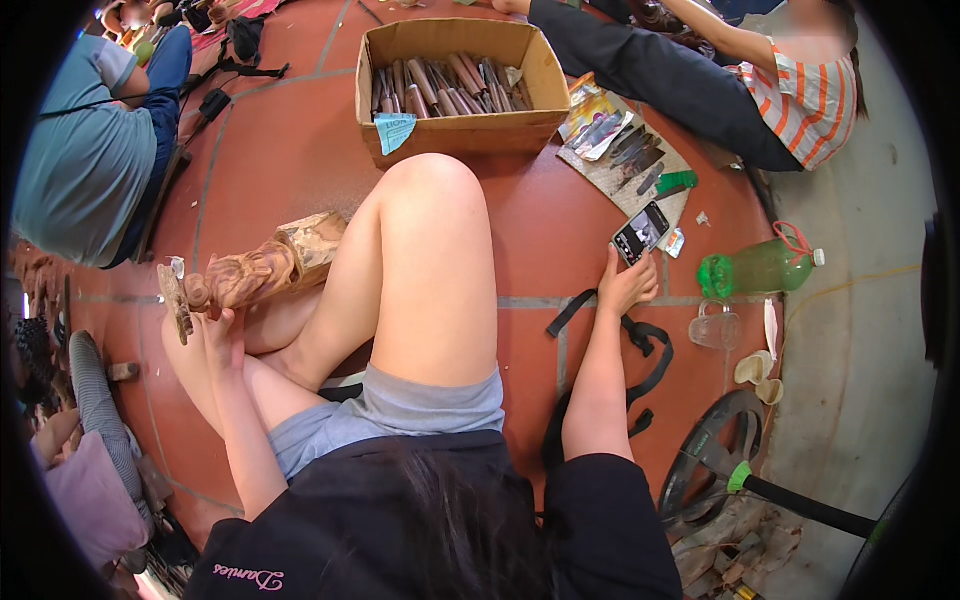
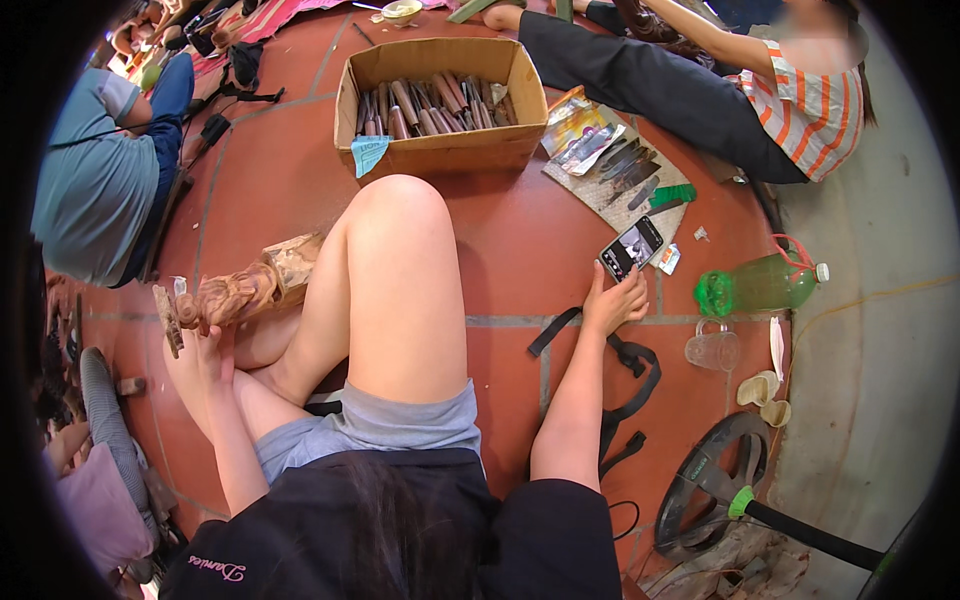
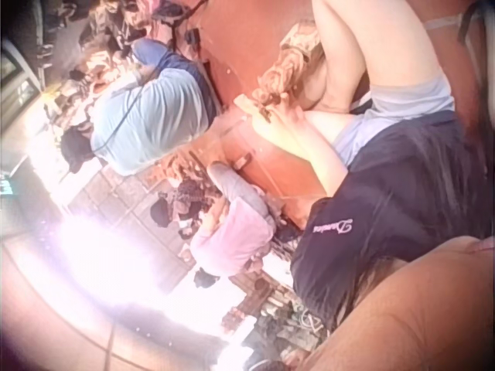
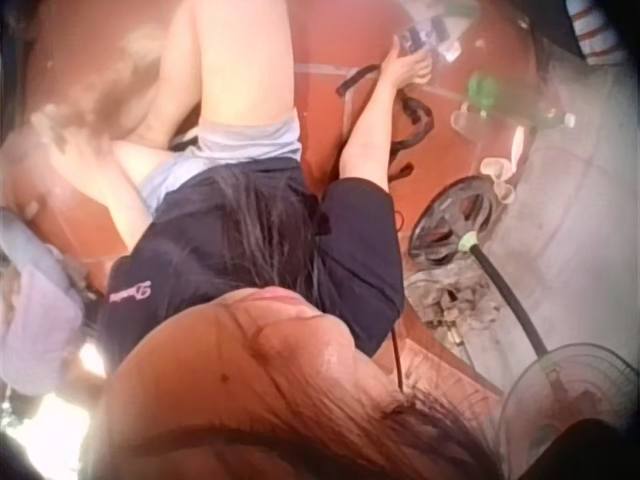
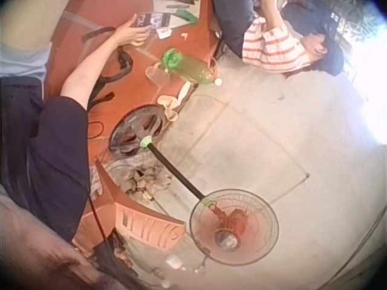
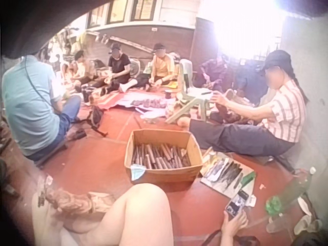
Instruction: The person sits on the floor and carves a wooden block using a small knife. They hold the wood on their lap, rotate it, and scrape away material with the blade. The person occasionally pauses to inspect the carved surface.
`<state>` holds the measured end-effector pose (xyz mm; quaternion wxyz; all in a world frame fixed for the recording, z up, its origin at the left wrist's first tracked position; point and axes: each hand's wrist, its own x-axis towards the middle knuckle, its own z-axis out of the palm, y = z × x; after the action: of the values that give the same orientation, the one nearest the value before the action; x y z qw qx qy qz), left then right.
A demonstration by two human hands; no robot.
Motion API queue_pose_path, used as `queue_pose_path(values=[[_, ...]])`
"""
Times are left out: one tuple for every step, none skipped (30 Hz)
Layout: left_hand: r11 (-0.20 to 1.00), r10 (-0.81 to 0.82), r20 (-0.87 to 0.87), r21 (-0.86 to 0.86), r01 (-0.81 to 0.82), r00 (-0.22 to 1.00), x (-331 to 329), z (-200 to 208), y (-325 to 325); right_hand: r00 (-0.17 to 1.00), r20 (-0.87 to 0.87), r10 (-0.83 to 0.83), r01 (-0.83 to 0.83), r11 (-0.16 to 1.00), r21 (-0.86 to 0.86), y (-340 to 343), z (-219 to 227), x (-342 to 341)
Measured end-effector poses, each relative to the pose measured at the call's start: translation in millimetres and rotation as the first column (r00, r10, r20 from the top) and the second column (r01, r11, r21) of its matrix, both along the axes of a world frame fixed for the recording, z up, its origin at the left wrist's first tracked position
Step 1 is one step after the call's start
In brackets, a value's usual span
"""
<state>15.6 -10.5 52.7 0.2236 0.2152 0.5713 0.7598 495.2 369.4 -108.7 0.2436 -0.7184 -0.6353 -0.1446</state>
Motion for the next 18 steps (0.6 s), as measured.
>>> queue_pose_path(values=[[1.0, 0.002, -0.002, 0.002, -0.002, 1.0, 0.5, 0.4, 0.2, 1.0, 0.005, -0.003, 0.003, 1.0, 0.002, 1.9, -0.8, 1.2], [1.0, 0.003, -0.005, 0.002, -0.003, 1.0, 0.7, 1.2, 0.3, 1.0, 0.01, -0.006, 0.006, 1.0, 0.004, 3.0, -1.8, 2.1], [1.0, 0.004, -0.007, 0.004, -0.004, 1.0, 0.1, 1.5, 0.3, 1.0, 0.001, -0.01, 0.01, 1.0, 0.0, 2.7, -3.3, 2.4], [1.0, 0.007, -0.007, 0.006, -0.006, 1.0, 0.9, 1.0, 0.8, 1.0, -0.007, -0.013, 0.013, 1.0, -0.001, 3.8, -3.7, 2.6], [1.0, 0.009, -0.008, 0.008, -0.009, 1.0, 0.5, 0.8, 0.5, 1.0, -0.016, -0.015, 0.015, 1.0, -0.002, 4.9, -3.8, 2.4], [1.0, 0.007, -0.009, 0.008, -0.007, 1.0, -0.2, 1.4, -0.2, 1.0, -0.016, -0.02, 0.021, 1.0, 0.011, 5.1, -4.1, 1.8], [1.0, 0.019, -0.008, 0.011, -0.019, 1.0, -1.3, 1.8, -3.0, 1.0, -0.017, -0.018, 0.018, 1.0, 0.026, 5.6, -6.0, -0.4], [1.0, 0.021, -0.006, 0.013, -0.021, 1.0, -2.3, 1.2, -4.4, 1.0, -0.019, -0.012, 0.013, 0.999, 0.04, 5.9, -7.0, -1.9], [1.0, 0.024, -0.002, 0.015, -0.024, 1.0, -1.8, -0.1, -6.2, 0.999, 0.007, -0.034, 0.034, 0.999, 0.034, 5.8, -6.2, -1.1], [1.0, 0.026, 0.002, 0.017, -0.026, 1.0, -3.8, -3.0, -8.7, 0.998, 0.032, -0.046, 0.045, 0.999, 0.03, 6.6, -5.1, -0.6], [1.0, 0.023, 0.007, 0.02, -0.023, 1.0, -4.2, -5.5, -9.0, 0.998, 0.054, -0.046, 0.045, 0.999, 0.024, 7.8, -4.3, -1.7], [1.0, 0.012, 0.008, 0.025, -0.012, 1.0, -6.5, -8.1, -7.2, 0.999, 0.048, -0.021, 0.02, 0.999, 0.034, 7.8, -4.0, 2.5], [0.999, -0.004, 0.014, 0.032, 0.004, 1.0, -8.0, -9.2, -6.6, 0.999, 0.037, 0.013, -0.015, 0.999, 0.045, 6.9, -1.7, 6.0], [0.999, -0.026, 0.017, 0.045, 0.025, 1.0, -9.7, -11.6, -4.6, 0.999, 0.043, 0.024, -0.028, 0.997, 0.077, 5.2, -0.6, 8.5], [0.998, -0.042, 0.02, 0.055, 0.041, 0.999, -10.1, -11.8, -6.3, 0.998, 0.042, 0.042, -0.047, 0.993, 0.107, 6.6, -0.6, 1.7], [0.996, -0.056, 0.037, 0.066, 0.054, 0.998, -12.0, -15.4, -6.2, 0.995, 0.053, 0.08, -0.088, 0.983, 0.161, 11.4, 7.1, -9.5], [0.995, -0.072, 0.061, 0.072, 0.068, 0.996, -9.5, -19.0, -7.7, 0.992, 0.066, 0.111, -0.123, 0.971, 0.206, 13.1, 23.6, -27.6], [0.994, -0.086, 0.089, 0.078, 0.079, 0.992, -12.2, -20.0, -10.6, 0.974, 0.022, 0.224, -0.224, 0.95, 0.217, 20.2, 39.6, -52.9]])
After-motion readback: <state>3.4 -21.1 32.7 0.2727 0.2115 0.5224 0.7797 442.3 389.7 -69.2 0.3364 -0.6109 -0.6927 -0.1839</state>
